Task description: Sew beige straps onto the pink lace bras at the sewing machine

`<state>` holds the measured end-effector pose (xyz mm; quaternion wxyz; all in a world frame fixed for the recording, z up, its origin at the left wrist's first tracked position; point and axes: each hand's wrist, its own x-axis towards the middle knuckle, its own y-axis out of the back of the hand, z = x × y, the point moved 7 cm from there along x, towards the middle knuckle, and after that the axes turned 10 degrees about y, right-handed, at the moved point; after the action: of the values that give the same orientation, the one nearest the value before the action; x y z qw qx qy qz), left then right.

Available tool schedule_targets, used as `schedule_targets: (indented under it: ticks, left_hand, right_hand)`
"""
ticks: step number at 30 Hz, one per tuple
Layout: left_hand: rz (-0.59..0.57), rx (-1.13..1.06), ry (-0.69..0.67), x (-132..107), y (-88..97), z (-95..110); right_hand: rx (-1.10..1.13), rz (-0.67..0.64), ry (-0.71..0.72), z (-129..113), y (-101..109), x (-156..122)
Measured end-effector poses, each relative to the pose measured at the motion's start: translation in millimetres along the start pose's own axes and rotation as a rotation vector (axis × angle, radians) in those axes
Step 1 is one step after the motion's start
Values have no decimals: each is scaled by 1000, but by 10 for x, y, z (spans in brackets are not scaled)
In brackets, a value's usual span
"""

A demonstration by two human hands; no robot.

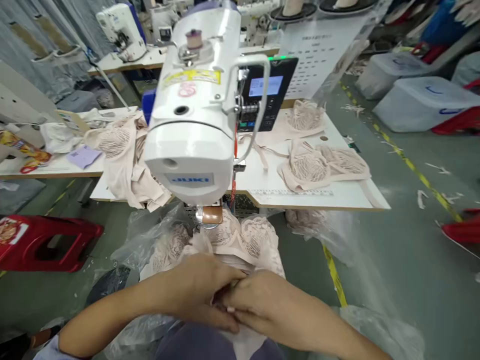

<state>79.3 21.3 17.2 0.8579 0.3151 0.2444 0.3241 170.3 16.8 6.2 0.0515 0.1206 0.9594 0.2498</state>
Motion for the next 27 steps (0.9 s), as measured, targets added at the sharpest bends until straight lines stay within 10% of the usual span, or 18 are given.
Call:
schedule_targets:
  ticks: [6, 13, 20, 27]
  left_hand:
    - [-55, -179, 256, -40, -9, -475]
    - [115, 205, 288, -49, 61, -533]
    - [283, 162, 175, -73, 378, -491]
    - [241, 8, 416, -43, 729, -761]
  right_hand:
    - [-101, 305, -232, 263, 95, 6]
    - [-96, 294, -345, 444, 187, 133]
    - [146, 500, -193, 438, 476, 246]
    - [164, 506, -193, 499, 753, 358]
